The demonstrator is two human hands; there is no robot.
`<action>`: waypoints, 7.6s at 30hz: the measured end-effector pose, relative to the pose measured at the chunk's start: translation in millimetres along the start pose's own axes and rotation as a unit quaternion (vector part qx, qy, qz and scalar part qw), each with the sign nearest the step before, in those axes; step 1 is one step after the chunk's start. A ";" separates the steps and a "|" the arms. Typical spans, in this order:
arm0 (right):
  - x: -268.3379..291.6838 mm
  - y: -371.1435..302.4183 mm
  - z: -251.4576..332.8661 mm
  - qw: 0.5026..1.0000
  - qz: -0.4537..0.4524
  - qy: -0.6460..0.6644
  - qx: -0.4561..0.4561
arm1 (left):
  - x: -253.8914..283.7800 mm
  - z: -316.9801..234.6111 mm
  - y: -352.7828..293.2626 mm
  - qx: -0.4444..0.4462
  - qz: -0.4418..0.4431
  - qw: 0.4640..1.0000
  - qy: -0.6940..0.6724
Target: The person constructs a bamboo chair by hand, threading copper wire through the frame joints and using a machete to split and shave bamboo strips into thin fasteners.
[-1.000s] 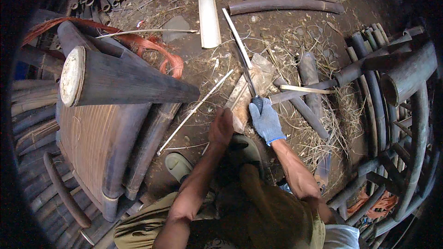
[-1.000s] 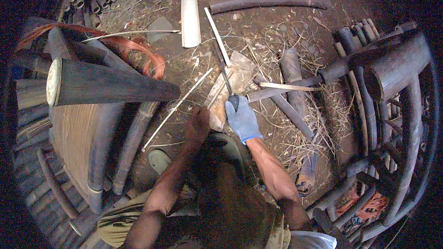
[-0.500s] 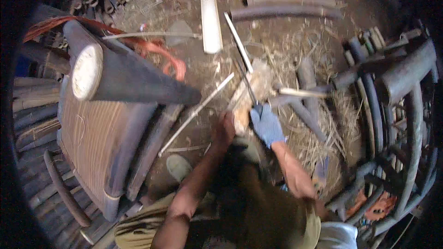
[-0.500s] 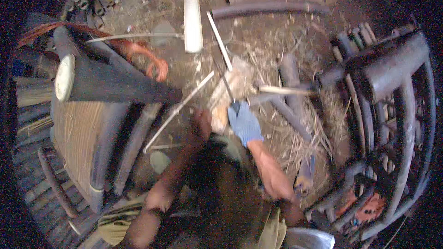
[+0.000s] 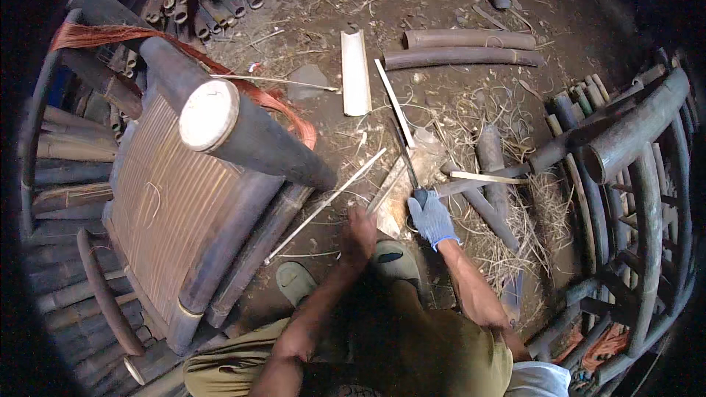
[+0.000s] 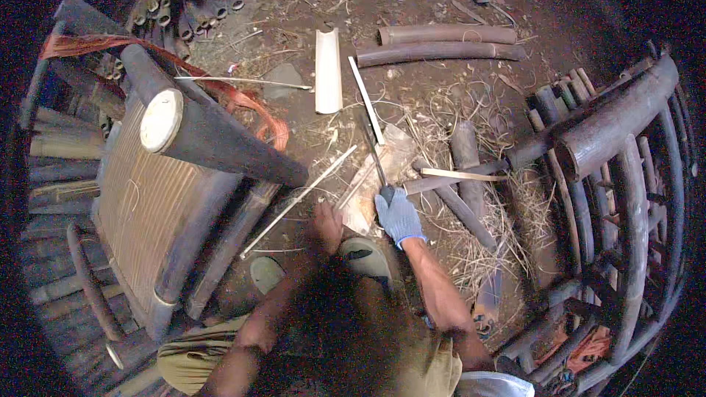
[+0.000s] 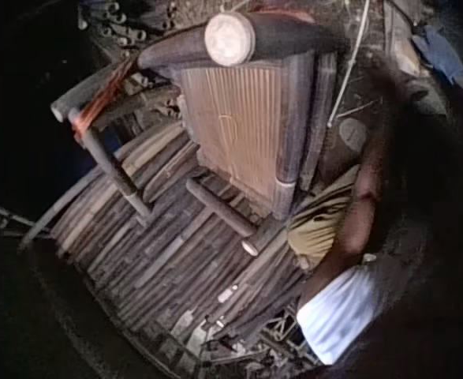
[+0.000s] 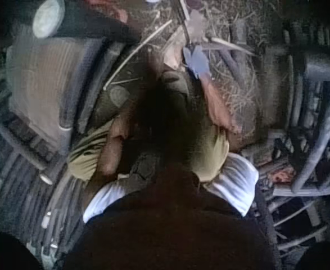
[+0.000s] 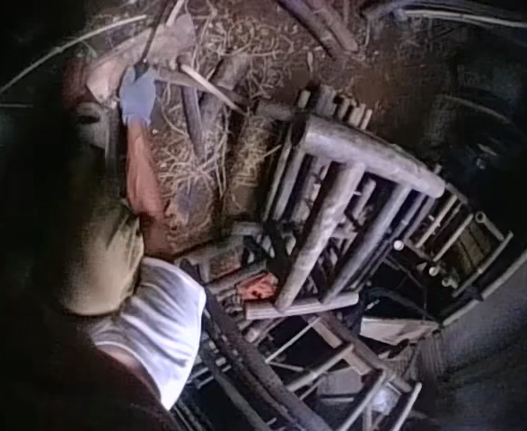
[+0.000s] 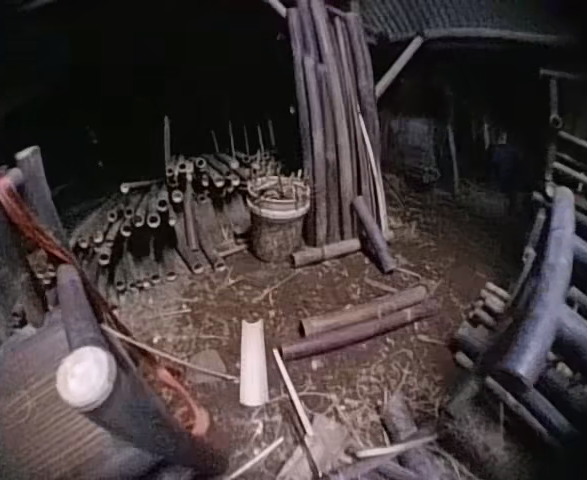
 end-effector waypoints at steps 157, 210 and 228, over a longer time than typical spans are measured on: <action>30.2 -25.9 -22.9 0.998 0.051 -0.018 0.012 | 138.3 -84.9 59.3 -0.153 -0.084 0.949 -0.262; 101.0 -97.2 121.8 0.952 0.061 -0.039 0.298 | 178.7 -81.6 -95.7 0.029 0.174 0.939 -0.297; 150.5 -93.6 68.7 0.925 0.063 0.375 0.004 | 211.7 -65.2 -127.8 -0.058 0.076 0.956 -0.278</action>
Point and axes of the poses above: each hand's wrist, its own y-axis towards the middle knuckle, its own x-axis out of the back of the hand, z = x × y, the point moved 7 cm from there along y, towards the middle knuckle, and after that the axes turned 10 degrees about y, right-handed, at the moved point
